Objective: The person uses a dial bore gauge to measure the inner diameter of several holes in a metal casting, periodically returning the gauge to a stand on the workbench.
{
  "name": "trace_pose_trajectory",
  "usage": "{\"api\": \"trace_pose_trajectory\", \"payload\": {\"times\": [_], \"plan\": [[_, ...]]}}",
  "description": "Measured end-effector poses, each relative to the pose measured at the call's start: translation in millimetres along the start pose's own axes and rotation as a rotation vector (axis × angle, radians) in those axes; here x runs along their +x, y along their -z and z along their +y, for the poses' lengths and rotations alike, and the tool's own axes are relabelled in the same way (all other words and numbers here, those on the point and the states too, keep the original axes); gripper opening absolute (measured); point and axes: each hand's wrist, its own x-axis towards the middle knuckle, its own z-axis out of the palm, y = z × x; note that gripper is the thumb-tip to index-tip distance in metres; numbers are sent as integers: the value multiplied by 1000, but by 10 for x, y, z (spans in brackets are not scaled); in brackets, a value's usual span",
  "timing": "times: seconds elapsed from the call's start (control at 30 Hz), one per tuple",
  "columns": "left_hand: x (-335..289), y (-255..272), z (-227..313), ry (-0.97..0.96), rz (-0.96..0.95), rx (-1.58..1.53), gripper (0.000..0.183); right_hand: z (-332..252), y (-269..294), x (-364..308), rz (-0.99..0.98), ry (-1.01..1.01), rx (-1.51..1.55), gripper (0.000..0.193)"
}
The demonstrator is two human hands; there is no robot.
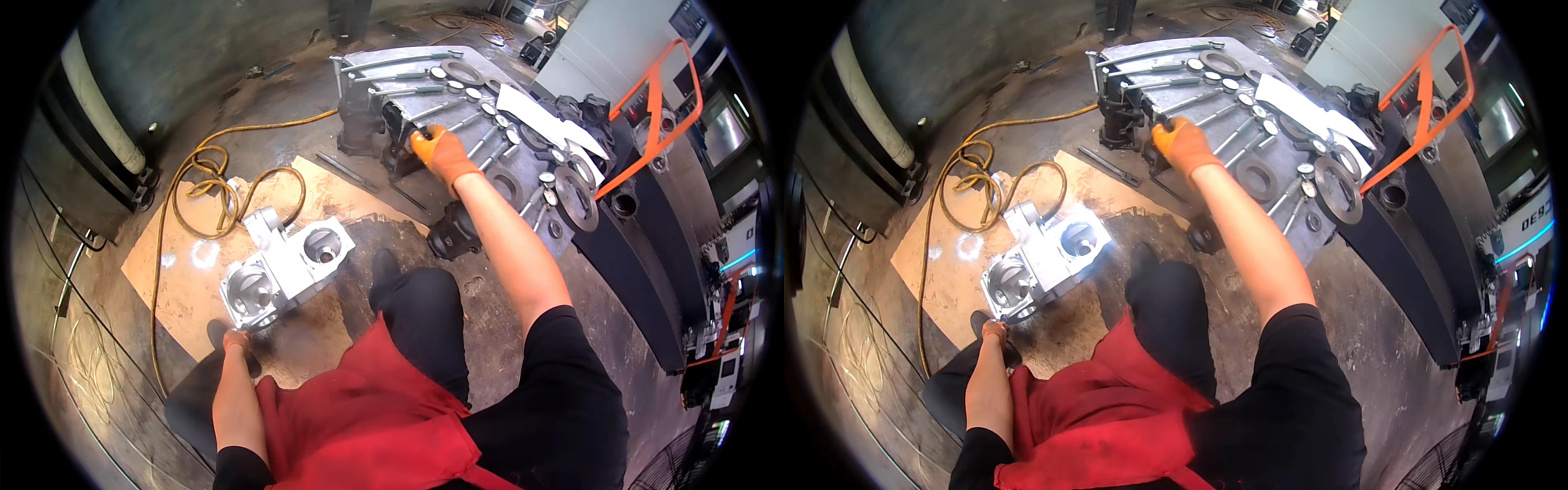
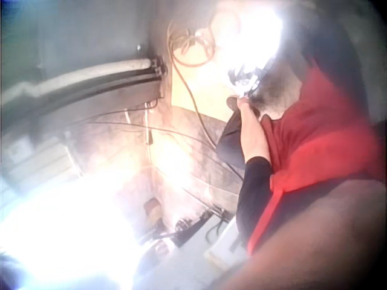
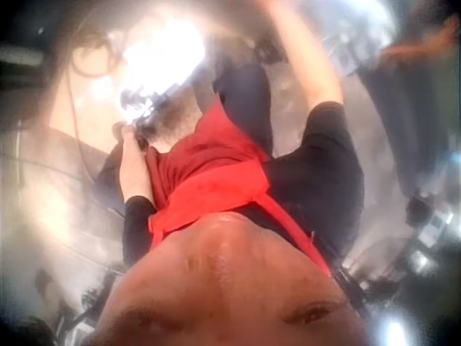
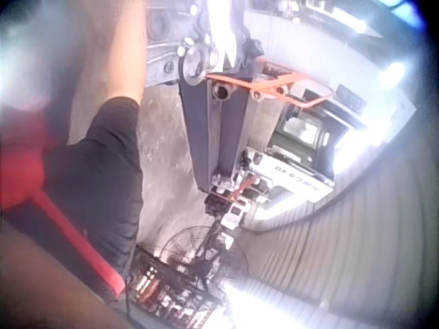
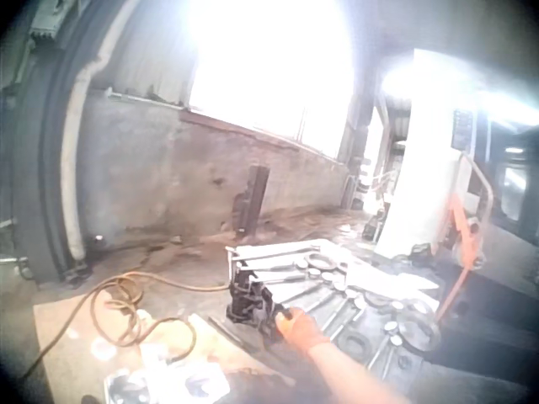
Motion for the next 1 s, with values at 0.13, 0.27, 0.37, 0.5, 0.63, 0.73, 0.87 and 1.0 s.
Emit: {"api": "trace_pose_trajectory", "payload": {"times": [0.13,0.27,0.37,0.5,0.63,0.73,0.87,1.0], "plan": [[17,181,-125,-222,-72,274,22,-16,-136,920,153,-46,28,60],[225,163,-277,-419,-248,408,25,-171,-319,2088,86,-185,22,64],[296,-2,-310,-311,-245,280,26,-277,-576,2985,41,-324,-51,57],[160,-66,-366,-105,-171,-11,29,-42,-996,3966,32,-267,-261,63],[-107,166,-327,164,-194,-472,31,329,-1367,4751,-87,-341,-436,58],[-268,463,-236,248,-225,-550,36,592,-1541,5140,-379,-239,-780,36],[-371,735,-101,330,-171,-600,44,759,-1594,5461,-464,-341,-689,35],[-405,680,-102,344,-200,-636,44,824,-1514,5402,-206,-261,-513,40]]}}
